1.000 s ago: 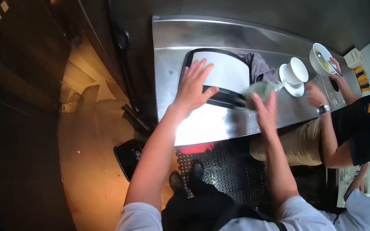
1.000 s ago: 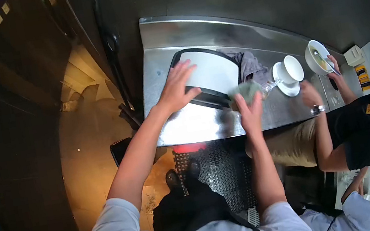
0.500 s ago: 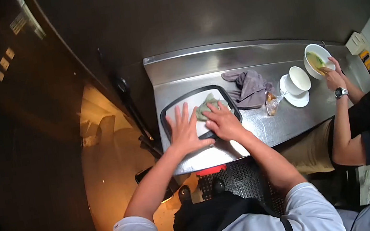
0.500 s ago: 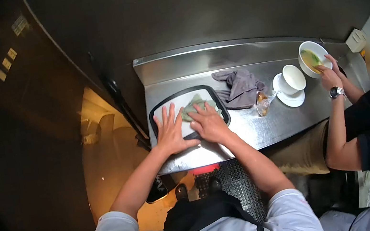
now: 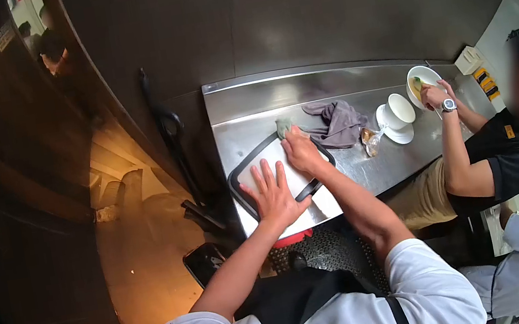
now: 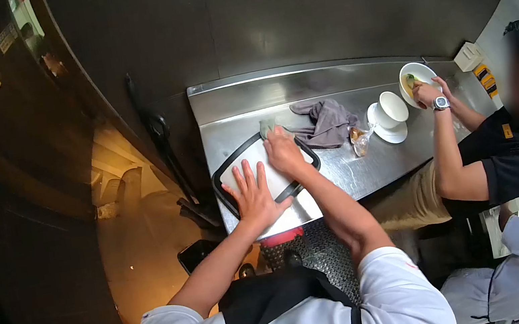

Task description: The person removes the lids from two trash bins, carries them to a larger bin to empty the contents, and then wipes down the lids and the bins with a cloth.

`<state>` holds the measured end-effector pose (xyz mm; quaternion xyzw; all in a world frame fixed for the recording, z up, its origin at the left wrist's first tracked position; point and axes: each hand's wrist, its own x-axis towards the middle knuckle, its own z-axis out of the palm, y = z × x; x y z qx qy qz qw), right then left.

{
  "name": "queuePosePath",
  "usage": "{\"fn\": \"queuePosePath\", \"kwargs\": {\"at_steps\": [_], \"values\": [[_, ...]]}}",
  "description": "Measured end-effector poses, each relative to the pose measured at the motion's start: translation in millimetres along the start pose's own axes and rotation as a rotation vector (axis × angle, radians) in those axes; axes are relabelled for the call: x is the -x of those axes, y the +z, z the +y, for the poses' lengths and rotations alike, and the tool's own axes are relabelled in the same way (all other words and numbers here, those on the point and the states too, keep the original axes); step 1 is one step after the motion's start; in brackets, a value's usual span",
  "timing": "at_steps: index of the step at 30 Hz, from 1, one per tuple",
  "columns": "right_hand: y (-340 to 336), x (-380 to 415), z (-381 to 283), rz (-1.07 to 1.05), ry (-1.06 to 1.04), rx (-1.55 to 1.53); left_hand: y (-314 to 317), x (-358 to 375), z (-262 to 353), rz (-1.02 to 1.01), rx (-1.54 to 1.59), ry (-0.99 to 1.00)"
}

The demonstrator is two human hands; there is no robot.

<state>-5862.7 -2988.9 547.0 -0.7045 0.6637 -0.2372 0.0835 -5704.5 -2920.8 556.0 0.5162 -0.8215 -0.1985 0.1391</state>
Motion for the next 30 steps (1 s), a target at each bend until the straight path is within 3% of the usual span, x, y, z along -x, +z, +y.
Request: {"fn": "queuePosePath", "kwargs": {"at_steps": [1,4,7,9,11,14,15,19,20,23,25,27,29,30], "values": [[1,-2,-8,-0.091,0.104,-0.084,-3,0,-3,0.001,0.003,0.002],[0,37,-29,-0.177,-0.293,-0.109,-3,4,-10,-0.09,-0.011,-0.01],[-4,24,-5,-0.207,-0.329,0.069,-6,18,-9,-0.025,0.026,-0.007],[10,-10,9,-0.031,0.038,-0.012,-8,21,-6,0.001,0.024,-0.012],[20,-36,14,0.051,0.275,-0.043,-11,25,-5,0.023,0.019,-0.009],[20,-18,-11,0.123,0.067,-0.07,-9,31,-3,0.051,-0.023,-0.068],[9,3,-23,0.038,0.036,-0.114,-11,30,-2,0.063,-0.044,-0.082],[-1,65,-32,0.051,-0.19,-0.183,-14,29,4,0.071,-0.107,-0.113],[-18,76,-44,-0.055,-0.151,-0.223,-10,27,3,0.068,-0.16,-0.133],[-36,90,-33,-0.013,-0.013,-0.45,-5,31,6,0.179,-0.067,-0.117],[-52,89,-10,0.312,0.045,-0.447,-8,36,6,0.171,-0.125,-0.091],[-88,81,3,0.485,0.105,-0.63,-38,32,7,0.026,-0.183,-0.038],[-94,77,18,0.21,0.192,-0.609,-44,10,-18,0.115,-0.23,0.161],[-78,73,35,-0.037,0.135,-0.448,-31,3,-30,0.081,-0.216,0.217]]}}
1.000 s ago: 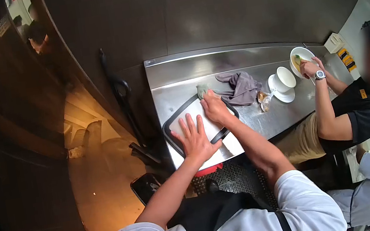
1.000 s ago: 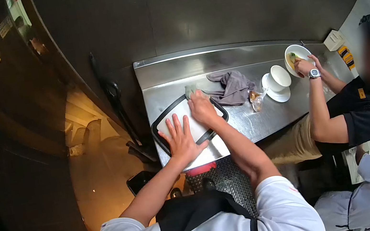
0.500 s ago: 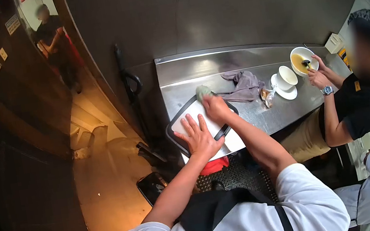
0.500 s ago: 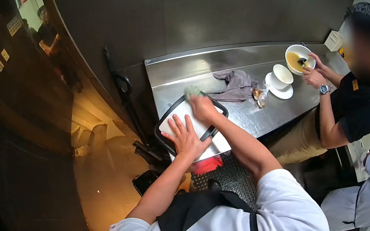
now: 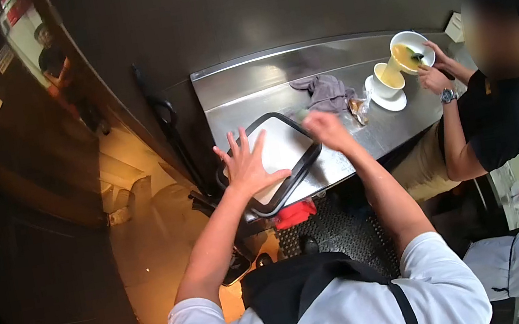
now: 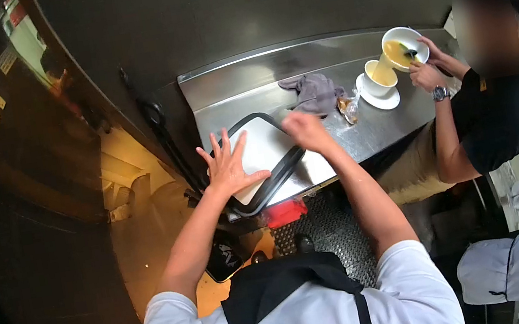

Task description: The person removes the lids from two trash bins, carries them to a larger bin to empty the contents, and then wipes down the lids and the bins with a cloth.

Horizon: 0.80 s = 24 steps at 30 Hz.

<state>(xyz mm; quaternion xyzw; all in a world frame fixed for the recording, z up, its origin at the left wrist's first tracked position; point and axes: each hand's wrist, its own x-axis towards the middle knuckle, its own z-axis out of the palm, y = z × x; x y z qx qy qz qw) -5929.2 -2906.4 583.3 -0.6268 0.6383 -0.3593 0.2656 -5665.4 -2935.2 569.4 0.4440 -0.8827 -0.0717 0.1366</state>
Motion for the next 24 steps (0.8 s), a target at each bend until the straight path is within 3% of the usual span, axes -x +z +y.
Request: {"fn": "queuePosePath", "kwargs": {"at_steps": [1,2,4,6,7,9,10,13,16,17,21,22,23,24], "values": [[23,2,6,-0.072,-0.165,0.036,10,-4,-4,-0.021,0.021,0.059],[48,-4,36,0.082,-0.409,0.241,11,-5,0,-0.035,0.007,0.047],[62,-30,48,0.215,-0.426,0.396,9,-6,4,-0.046,-0.031,0.02],[46,-52,12,0.11,0.035,0.274,15,-2,12,-0.031,-0.012,0.008],[38,-69,-4,0.27,0.139,0.123,14,-4,16,-0.02,-0.009,0.012],[49,-87,19,0.043,-0.145,0.231,12,-6,20,-0.028,-0.022,-0.029],[63,-81,23,0.052,-0.339,0.25,9,-5,20,-0.039,-0.016,-0.041],[42,-70,44,-0.116,-0.094,0.303,2,-6,22,-0.073,-0.009,-0.067],[4,-27,92,-0.149,-0.031,0.304,1,-1,12,-0.078,-0.004,-0.054],[-8,-11,107,-0.084,-0.254,0.326,-1,-1,9,-0.083,-0.004,-0.058],[-3,-3,115,-0.045,-0.102,0.422,-7,14,4,-0.112,-0.008,-0.054],[9,-6,117,-0.054,-0.153,0.394,-10,17,9,-0.116,-0.021,-0.053],[20,-12,128,-0.012,-0.407,0.418,-10,18,13,-0.12,-0.031,-0.057],[24,-29,140,-0.026,-0.45,0.414,-5,18,14,-0.099,-0.027,-0.04]]}}
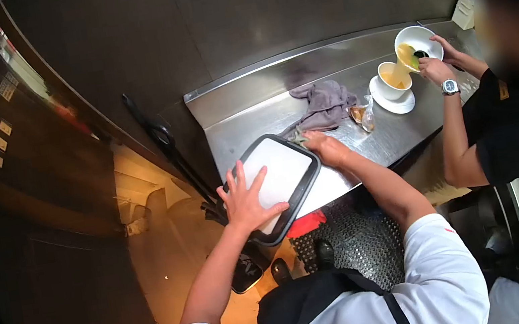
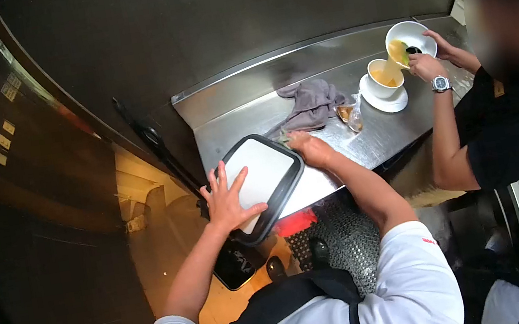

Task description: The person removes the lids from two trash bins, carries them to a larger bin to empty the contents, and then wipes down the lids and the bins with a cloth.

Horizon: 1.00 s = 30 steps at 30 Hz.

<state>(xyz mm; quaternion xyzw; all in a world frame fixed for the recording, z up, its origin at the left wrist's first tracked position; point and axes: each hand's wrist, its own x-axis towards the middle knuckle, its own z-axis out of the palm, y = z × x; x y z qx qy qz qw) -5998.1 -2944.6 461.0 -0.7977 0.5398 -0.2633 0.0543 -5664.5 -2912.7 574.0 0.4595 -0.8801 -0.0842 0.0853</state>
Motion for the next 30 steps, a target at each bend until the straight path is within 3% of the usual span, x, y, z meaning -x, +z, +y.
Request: {"fn": "queuePosePath", "kwargs": {"at_steps": [1,3,4,6,7,10,12,14,15,17,20,23,24,25,27,28,29,30], "values": [[4,-14,15,-0.004,-0.042,-0.009,3,-3,1,0.014,0.0,0.022],[-15,-53,22,-0.202,0.358,0.132,10,-3,6,0.03,0.012,0.066],[-15,-68,38,-0.172,0.491,0.2,10,1,8,0.032,0.008,0.082],[22,-86,90,0.157,0.713,0.105,10,10,5,0.025,-0.011,0.056],[9,-86,70,0.256,0.625,0.145,9,17,3,0.01,-0.019,0.034],[-16,-88,24,0.334,0.595,-0.115,9,16,7,0.067,-0.012,-0.18],[-42,-85,-21,0.3,0.519,-0.163,5,-8,13,0.094,-0.006,-0.307],[-48,-78,-49,0.259,0.448,-0.246,-10,-34,-1,0.043,0.032,-0.236],[-46,-72,-51,0.106,0.425,-0.277,-13,-36,-5,0.004,0.054,-0.203],[-2,-58,-36,0.14,0.469,-0.65,9,-42,-18,0.1,0.072,-0.171],[19,-24,-87,0.386,0.686,-0.516,20,-57,-14,0.191,0.202,-0.201],[20,42,-155,0.409,0.739,-0.606,24,-56,-11,0.174,0.258,-0.253],[0,60,-183,0.318,0.786,-0.656,24,-56,-14,0.157,0.299,-0.243],[2,73,-190,0.403,0.584,-0.465,24,-57,-16,0.141,0.34,-0.232],[-3,79,-177,0.488,0.464,-0.334,32,-55,-18,0.176,0.378,-0.123],[-12,64,-166,0.463,0.67,-0.602,36,-55,-17,0.193,0.398,-0.068],[-44,29,-155,0.339,0.892,-0.639,36,-55,-12,0.18,0.405,-0.091],[-40,1,-123,0.461,0.553,-0.519,34,-56,-4,0.166,0.413,-0.116]]}}
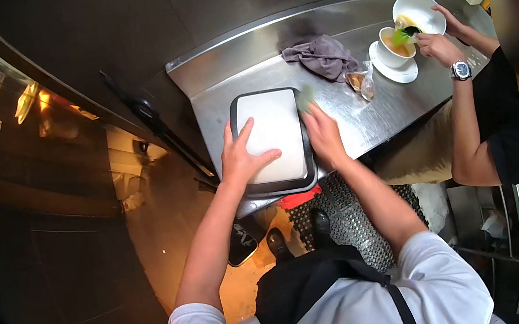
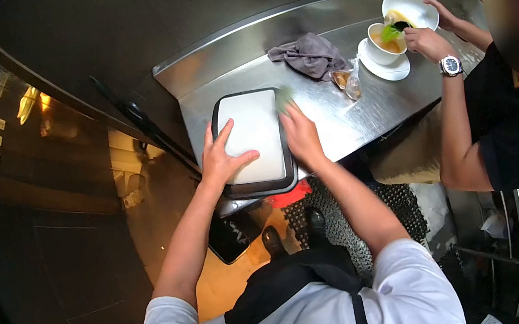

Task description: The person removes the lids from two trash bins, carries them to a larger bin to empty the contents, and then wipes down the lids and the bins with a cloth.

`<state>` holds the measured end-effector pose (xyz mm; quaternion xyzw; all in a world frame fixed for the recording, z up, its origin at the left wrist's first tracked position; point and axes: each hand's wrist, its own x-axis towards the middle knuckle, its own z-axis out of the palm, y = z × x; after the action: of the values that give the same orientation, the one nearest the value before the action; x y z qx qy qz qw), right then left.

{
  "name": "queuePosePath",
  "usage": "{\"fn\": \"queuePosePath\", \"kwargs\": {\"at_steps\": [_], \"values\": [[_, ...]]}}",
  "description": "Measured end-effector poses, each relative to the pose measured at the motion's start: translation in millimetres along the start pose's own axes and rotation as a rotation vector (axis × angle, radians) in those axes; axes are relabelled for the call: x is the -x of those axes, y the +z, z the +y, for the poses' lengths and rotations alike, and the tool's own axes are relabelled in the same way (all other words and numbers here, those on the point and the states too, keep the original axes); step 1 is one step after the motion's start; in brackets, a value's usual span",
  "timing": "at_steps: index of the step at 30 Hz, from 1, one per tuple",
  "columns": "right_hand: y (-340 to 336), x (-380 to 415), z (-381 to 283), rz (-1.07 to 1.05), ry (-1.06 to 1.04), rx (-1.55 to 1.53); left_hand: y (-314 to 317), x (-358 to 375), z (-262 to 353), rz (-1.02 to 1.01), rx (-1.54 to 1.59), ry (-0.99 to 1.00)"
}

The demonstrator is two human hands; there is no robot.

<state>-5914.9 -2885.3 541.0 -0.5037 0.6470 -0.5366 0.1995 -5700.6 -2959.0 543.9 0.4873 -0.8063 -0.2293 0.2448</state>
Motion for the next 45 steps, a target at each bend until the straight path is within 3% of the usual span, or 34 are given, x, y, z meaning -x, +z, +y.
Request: {"fn": "queuePosePath", "kwargs": {"at_steps": [1,3,7,10,11,13,15,21,23,25,27,29,31,32,36,41,43,45], "values": [[7,-30,10,-0.134,-0.148,0.205,3,2,5,-0.011,0.004,-0.029],[22,-37,9,-0.146,-0.29,0.315,5,0,6,0.027,-0.031,-0.101],[40,63,3,-0.156,-0.418,0.441,4,-9,-2,0.058,-0.03,-0.122],[10,74,-25,-0.353,-0.24,0.139,11,-3,-2,0.089,0.018,-0.165],[7,59,-34,-0.232,0.129,0.017,15,-1,0,0.11,0.003,-0.157],[-1,5,-50,-0.06,-0.055,0.245,28,4,3,0.121,0.133,-0.17],[23,-33,-16,-0.119,-0.421,0.464,48,6,-2,0.173,0.199,-0.163],[64,76,1,-0.304,-0.474,0.3,57,-2,-4,0.262,0.313,-0.255],[44,76,-4,-0.426,-0.221,0.211,55,6,3,0.229,0.332,-0.268],[24,60,-22,-0.107,-0.016,0.061,50,7,6,0.204,0.294,-0.301],[0,31,-4,0.089,0.062,-0.165,43,9,12,0.203,0.304,-0.357],[-25,18,-46,0.164,0.146,-0.455,36,6,21,0.192,0.203,-0.335],[-35,10,-60,0.166,0.062,-0.443,40,6,26,0.183,0.071,-0.338],[-31,7,-54,0.14,0.109,-0.559,42,2,28,0.109,0.045,-0.422],[-20,-6,-5,0.043,0.225,-0.575,55,11,12,0.127,-0.062,-0.356],[-27,-27,23,-0.294,0.524,-0.757,0,10,17,0.164,-0.34,0.014],[-8,-23,34,-0.317,0.599,-0.786,-23,6,30,-0.104,-0.424,0.33],[9,-16,0,-0.203,0.628,-0.805,-25,-3,35,-0.307,-0.507,0.383]]}}
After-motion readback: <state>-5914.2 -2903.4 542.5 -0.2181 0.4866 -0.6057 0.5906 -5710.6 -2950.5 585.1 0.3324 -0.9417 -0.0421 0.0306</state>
